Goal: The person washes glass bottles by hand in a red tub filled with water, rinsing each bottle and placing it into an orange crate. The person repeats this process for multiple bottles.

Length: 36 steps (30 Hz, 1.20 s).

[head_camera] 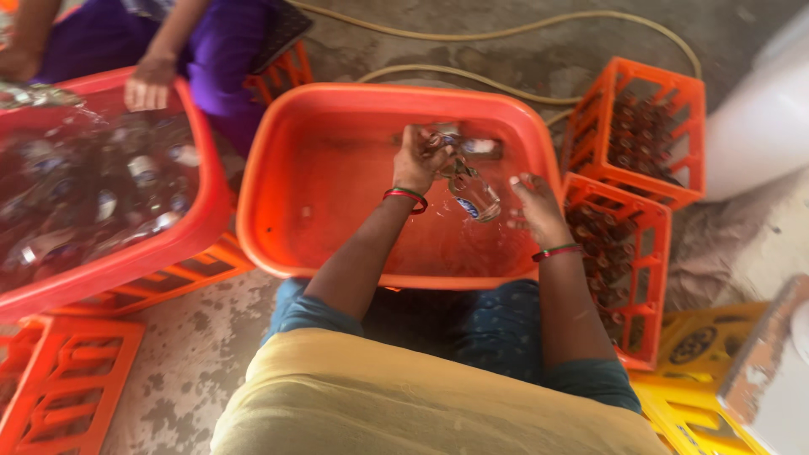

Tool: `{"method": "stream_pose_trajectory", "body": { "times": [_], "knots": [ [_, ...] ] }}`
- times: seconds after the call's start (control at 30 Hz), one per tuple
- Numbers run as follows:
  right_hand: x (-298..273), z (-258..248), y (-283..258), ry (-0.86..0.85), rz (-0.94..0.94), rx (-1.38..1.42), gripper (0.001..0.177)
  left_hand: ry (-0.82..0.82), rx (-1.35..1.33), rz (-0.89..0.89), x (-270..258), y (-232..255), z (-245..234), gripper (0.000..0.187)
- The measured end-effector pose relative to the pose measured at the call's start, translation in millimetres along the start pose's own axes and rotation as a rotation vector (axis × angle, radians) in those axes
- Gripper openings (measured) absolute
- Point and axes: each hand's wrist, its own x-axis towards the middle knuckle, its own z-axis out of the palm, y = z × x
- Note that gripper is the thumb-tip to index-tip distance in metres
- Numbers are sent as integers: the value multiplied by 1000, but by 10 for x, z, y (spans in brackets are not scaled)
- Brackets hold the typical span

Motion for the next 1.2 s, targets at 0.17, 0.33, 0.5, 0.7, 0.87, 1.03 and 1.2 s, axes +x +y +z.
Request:
{"method": "stream_pose_trajectory", "body": {
  "times": [0.17,0.33,0.5,0.7,0.87,1.03,1.2],
  "knots": [
    [-126,543,-6,-267,70,246,55,180,-638,-506,-44,-130,-592,34],
    [-295,870,-58,-60,-436,104,44,318,-497,-675,-156,-595,-772,35],
    [-455,945,-273,125,-618,-228,37,149,-680,-770,-236,-807,-698,32],
    [-286,943,-212,198,-756,-167,28,217,-587,-740,-221,-704,-703,25],
    [-115,819,-31,172,-781,-56,28,184,-619,-730,-259,-678,-584,28],
    [-92,802,-32,199,-774,-103,30,232,-547,-708,-299,-535,-558,30],
    [-174,814,-68,209,-808,-138,31,172,-583,-692,-378,-441,-554,29]
  ]
}}
